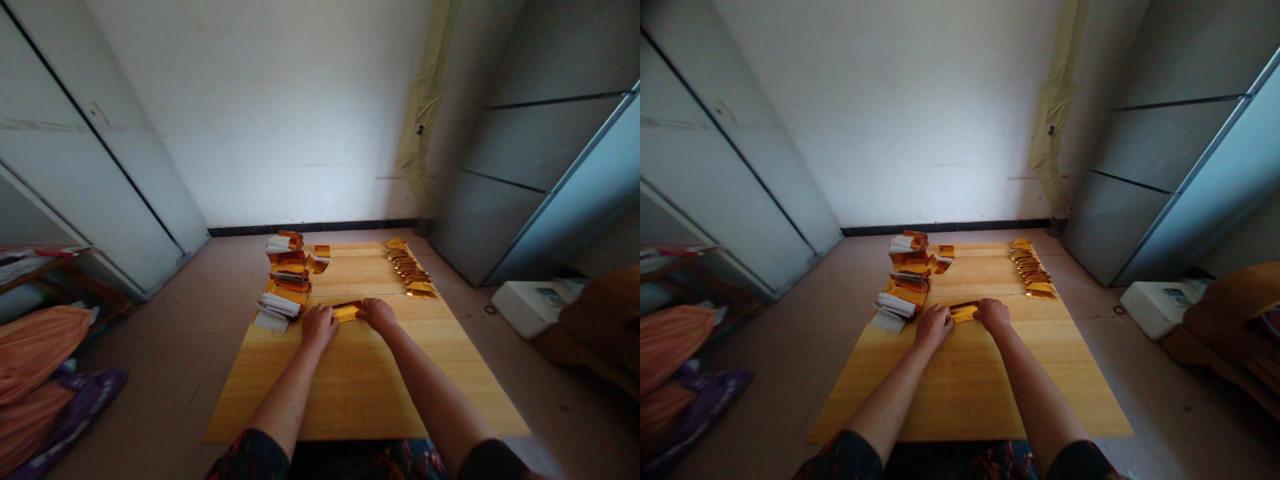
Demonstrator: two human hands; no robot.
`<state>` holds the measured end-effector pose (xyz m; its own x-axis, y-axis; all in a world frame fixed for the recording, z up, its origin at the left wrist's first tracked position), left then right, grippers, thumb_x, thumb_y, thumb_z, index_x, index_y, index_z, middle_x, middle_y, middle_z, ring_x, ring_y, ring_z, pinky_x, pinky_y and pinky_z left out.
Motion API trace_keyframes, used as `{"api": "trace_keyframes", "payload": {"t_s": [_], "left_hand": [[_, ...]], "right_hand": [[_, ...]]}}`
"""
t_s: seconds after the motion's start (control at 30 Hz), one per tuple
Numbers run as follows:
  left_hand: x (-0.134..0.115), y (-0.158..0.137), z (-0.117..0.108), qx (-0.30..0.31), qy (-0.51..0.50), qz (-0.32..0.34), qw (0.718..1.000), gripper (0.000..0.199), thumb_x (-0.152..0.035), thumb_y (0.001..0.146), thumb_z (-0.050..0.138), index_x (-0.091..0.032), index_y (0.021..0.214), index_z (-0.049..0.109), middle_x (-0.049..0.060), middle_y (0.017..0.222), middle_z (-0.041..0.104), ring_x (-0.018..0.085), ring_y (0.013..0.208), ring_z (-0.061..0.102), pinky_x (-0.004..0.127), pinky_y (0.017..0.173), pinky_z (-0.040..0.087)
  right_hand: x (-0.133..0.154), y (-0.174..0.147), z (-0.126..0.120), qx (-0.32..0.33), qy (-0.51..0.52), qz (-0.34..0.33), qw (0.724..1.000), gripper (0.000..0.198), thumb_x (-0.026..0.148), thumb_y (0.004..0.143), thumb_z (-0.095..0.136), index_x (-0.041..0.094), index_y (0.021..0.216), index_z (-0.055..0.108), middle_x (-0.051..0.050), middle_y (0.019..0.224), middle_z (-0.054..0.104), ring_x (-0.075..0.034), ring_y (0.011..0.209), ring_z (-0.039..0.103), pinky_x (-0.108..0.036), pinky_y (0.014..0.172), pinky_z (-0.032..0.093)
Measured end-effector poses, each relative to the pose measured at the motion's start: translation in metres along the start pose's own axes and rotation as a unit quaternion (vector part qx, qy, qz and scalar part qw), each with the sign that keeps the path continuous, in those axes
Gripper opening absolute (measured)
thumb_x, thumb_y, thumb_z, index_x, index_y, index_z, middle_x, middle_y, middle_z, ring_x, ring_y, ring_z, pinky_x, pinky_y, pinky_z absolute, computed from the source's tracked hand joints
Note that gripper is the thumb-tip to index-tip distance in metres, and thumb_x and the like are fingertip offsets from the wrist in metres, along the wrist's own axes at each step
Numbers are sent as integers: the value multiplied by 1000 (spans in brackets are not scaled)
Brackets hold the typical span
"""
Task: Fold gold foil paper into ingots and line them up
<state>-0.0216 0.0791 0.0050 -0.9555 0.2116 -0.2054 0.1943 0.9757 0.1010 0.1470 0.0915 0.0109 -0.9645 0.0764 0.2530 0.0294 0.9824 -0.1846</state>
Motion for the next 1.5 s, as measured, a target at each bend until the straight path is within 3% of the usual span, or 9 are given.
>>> {"api": "trace_keyframes", "payload": {"t_s": [0.23, 0.4, 0.6, 0.87, 1.13, 1.3, 1.5], "left_hand": [[-9, -9, -4, -81, 2, 70, 994, 9, -21, 85, 52, -21, 89, 61, 5, 90, 57, 20, 90, 51, 30, 75, 36], [-19, -10, 4, -58, 27, 150, 987, 20, -17, 89, 45, -21, 84, 63, 6, 87, 59, 21, 91, 51, 32, 75, 36], [-13, -6, 6, -37, -49, 94, 994, 18, -11, 83, 49, -22, 86, 64, 4, 89, 63, 18, 90, 54, 29, 78, 38], [-11, -2, 4, 5, -70, -19, 997, 9, -26, 83, 54, -22, 84, 63, 2, 91, 65, 18, 92, 57, 29, 78, 37], [-9, -2, 4, 31, -74, -36, 996, 9, -25, 83, 55, -24, 88, 63, 2, 95, 64, 17, 96, 56, 30, 82, 37], [-6, -2, 3, 50, -108, 2, 993, 16, -17, 83, 52, -25, 89, 64, 1, 98, 65, 16, 99, 56, 27, 85, 38], [-2, 0, 4, 42, -132, 34, 990, 26, -6, 80, 49, -24, 89, 66, 1, 96, 64, 15, 96, 57, 25, 84, 40]], "right_hand": [[10, -6, -5, -60, -33, -21, 997, 23, 35, 82, 58, 22, 99, 61, -7, 98, 65, -18, 86, 62, -23, 63, 39], [27, -7, 7, -62, -60, -75, 993, 25, 24, 91, 40, 21, 99, 63, -8, 97, 66, -18, 86, 64, -25, 67, 42], [23, -4, 10, -36, -14, -26, 999, 27, 29, 90, 41, 20, 102, 64, -10, 102, 67, -20, 92, 63, -26, 72, 43], [27, -7, 4, 0, 13, -10, 1000, 29, 41, 75, 62, 20, 95, 62, -9, 102, 65, -20, 91, 62, -27, 71, 42], [20, 1, 8, 4, 63, -7, 998, 18, 28, 69, 69, 20, 84, 64, -5, 91, 67, -16, 82, 60, -22, 64, 37], [7, 10, 12, -6, 108, -31, 994, 13, 14, 66, 65, 19, 77, 66, -1, 82, 68, -13, 77, 59, -19, 64, 36], [0, 13, 11, -9, 117, -34, 993, 23, 4, 66, 53, 19, 76, 68, -1, 82, 69, -12, 78, 60, -17, 66, 37]]}}
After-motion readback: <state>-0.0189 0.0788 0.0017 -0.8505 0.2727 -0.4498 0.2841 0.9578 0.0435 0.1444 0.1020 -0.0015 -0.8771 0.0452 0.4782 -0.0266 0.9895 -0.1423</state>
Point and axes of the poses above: each hand's wrist, its own y-axis towards the middle knuckle, its own z-axis out of the palm, x = y × z, the point moved 6 cm from there along y, towards the middle knuckle
